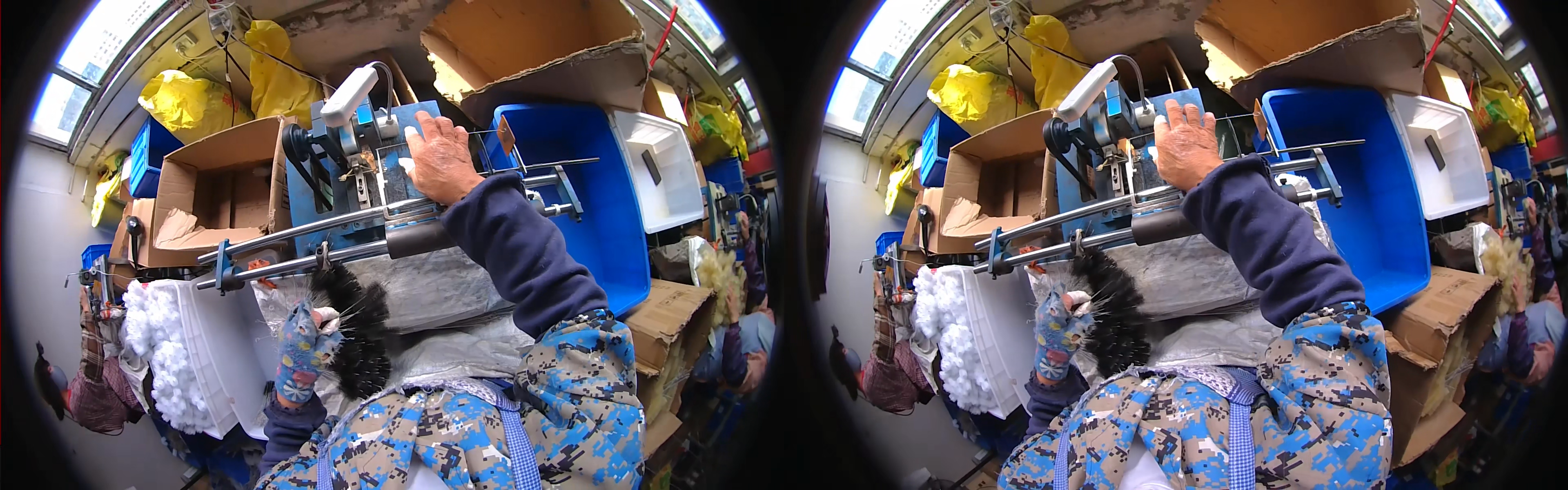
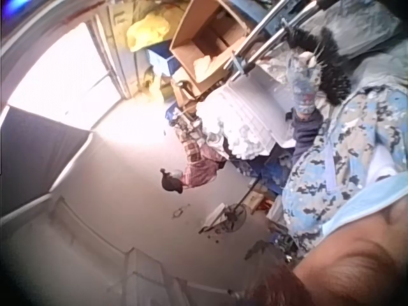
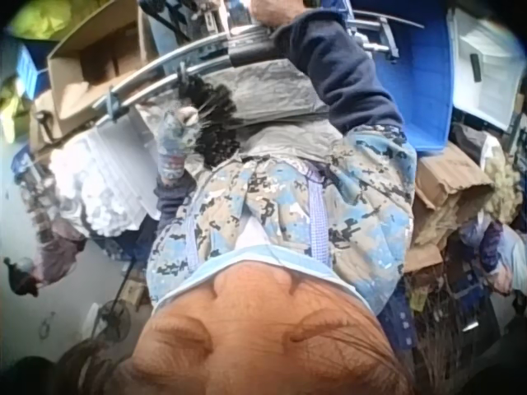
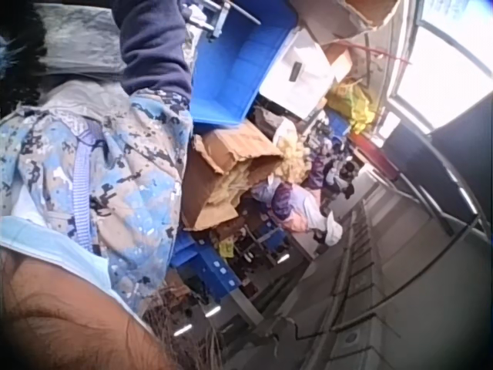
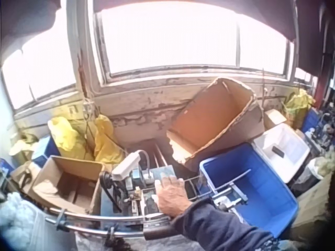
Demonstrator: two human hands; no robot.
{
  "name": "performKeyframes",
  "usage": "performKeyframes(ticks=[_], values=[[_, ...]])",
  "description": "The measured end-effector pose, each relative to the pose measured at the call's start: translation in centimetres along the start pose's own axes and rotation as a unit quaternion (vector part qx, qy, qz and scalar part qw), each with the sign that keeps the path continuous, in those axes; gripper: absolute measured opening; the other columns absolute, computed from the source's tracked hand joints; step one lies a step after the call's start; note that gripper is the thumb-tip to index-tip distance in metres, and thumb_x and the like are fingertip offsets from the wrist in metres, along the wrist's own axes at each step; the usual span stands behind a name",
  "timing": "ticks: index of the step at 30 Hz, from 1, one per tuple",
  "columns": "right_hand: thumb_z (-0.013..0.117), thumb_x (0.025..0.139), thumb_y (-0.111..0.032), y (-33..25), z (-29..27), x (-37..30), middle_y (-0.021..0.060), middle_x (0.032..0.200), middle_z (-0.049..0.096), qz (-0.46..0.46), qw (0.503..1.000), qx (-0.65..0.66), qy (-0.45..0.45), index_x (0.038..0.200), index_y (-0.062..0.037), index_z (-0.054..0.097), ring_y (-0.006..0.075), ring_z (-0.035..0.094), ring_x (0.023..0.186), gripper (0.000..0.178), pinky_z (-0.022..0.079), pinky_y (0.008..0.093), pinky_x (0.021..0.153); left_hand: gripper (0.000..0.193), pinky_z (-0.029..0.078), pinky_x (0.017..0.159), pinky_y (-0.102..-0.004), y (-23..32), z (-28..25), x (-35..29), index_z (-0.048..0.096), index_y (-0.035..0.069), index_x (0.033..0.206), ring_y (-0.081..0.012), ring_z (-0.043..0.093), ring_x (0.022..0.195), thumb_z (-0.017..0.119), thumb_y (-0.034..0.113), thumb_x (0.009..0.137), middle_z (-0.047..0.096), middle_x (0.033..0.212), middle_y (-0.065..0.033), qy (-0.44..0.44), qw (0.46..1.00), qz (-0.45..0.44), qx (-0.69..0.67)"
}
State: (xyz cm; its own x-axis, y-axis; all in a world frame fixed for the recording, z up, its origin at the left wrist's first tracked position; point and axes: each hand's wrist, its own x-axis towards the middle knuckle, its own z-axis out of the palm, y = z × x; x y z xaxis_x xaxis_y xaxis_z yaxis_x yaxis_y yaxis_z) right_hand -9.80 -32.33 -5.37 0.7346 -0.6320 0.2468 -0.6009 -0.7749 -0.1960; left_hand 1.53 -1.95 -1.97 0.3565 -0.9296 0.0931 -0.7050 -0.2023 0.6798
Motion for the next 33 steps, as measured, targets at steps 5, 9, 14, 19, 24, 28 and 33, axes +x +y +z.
performKeyframes(ticks=[5, 9, 14, 19, 24, 28, 33], values=[[0.071, 0.071, -0.029, -0.2, -2.0, -2.6, 0.0192, 0.126, 0.035, 0.02, 0.998, 0.035, -0.057, 0.112, 0.0022, 0.054, 0.0338, 0.04, 0.112, 0.054, 0.037, 0.046, 0.086, 0.012, 0.048, 0.059, -0.0307, -0.3, 0.7, 0.1, 0.064, 0.007, 0.085, -0.0215, 0.062, 0.064, 0.065, 0.003, 0.073, 0.064, 0.073, -0.008, 0.012, 1.0, -0.022, 0.016], [0.069, 0.072, -0.028, -0.6, -1.3, -2.4, 0.0175, 0.115, 0.04, 0.036, 0.996, 0.058, -0.066, 0.111, 0.0026, 0.053, 0.0327, 0.046, 0.104, 0.053, 0.044, 0.0432, 0.08, 0.018, 0.048, 0.06, -0.0299, 1.2, 1.1, 1.6, 0.064, 0.009, 0.087, -0.022, 0.063, 0.067, 0.066, 0.002, 0.07, 0.064, 0.075, -0.0082, -0.018, 0.996, 0.078, 0.037], [0.067, 0.074, -0.029, -3.0, 0.1, -1.6, 0.018, 0.101, 0.045, -0.003, 0.998, 0.033, -0.052, 0.108, 0.0068, 0.05, 0.0301, 0.053, 0.09, 0.053, 0.05, 0.0376, 0.069, 0.015, 0.048, 0.06, -0.0296, 0.2, 0.8, -0.3, 0.064, 0.009, 0.085, -0.0219, 0.063, 0.065, 0.067, 0.004, 0.071, 0.064, 0.075, -0.0077, 0.025, 0.999, -0.003, 0.034], [0.063, 0.078, -0.029, -6.9, 1.1, -0.7, 0.0174, 0.097, 0.047, -0.014, 0.994, 0.104, -0.009, 0.098, 0.0089, 0.053, 0.0291, 0.053, 0.085, 0.044, 0.051, 0.0371, 0.061, 0.015, 0.048, 0.059, -0.0299, 1.4, 0.4, 0.5, 0.064, 0.008, 0.084, -0.0222, 0.063, 0.065, 0.069, 0.004, 0.071, 0.064, 0.074, -0.0086, 0.004, 1.0, 0.003, -0.021], [0.064, 0.077, -0.025, -4.7, 0.2, -1.1, 0.0226, 0.101, 0.048, -0.049, 0.992, 0.083, -0.078, 0.115, 0.0109, 0.043, 0.0341, 0.056, 0.083, 0.057, 0.049, 0.0392, 0.074, 0.015, 0.048, 0.058, -0.0296, 0.7, 0.3, 0.5, 0.063, 0.008, 0.084, -0.0221, 0.063, 0.062, 0.069, 0.002, 0.071, 0.064, 0.071, -0.0081, 0.034, 0.999, 0.029, 0.017], [0.069, 0.073, -0.023, -1.3, -2.9, -1.9, 0.02, 0.107, 0.045, -0.029, 0.99, 0.027, -0.134, 0.103, 0.0083, 0.052, 0.0333, 0.05, 0.097, 0.046, 0.049, 0.0406, 0.077, 0.013, 0.049, 0.058, -0.0281, 0.0, 0.2, -0.4, 0.062, 0.006, 0.084, -0.0186, 0.063, 0.061, 0.067, 0.002, 0.073, 0.064, 0.07, -0.0077, 0.056, 0.998, -0.03, -0.014], [0.059, 0.075, -0.011, 2.1, -4.1, -0.9, 0.0125, 0.096, 0.054, -0.024, 0.997, -0.058, 0.045, 0.088, -0.002, 0.061, 0.0268, 0.05, 0.097, 0.016, 0.038, 0.0411, 0.08, 0.012, 0.049, 0.059, -0.0275, -0.4, 0.7, -0.6, 0.062, 0.004, 0.088, -0.0174, 0.063, 0.065, 0.063, 0.001, 0.077, 0.064, 0.074, -0.0076, 0.041, 0.981, -0.11, -0.152]])
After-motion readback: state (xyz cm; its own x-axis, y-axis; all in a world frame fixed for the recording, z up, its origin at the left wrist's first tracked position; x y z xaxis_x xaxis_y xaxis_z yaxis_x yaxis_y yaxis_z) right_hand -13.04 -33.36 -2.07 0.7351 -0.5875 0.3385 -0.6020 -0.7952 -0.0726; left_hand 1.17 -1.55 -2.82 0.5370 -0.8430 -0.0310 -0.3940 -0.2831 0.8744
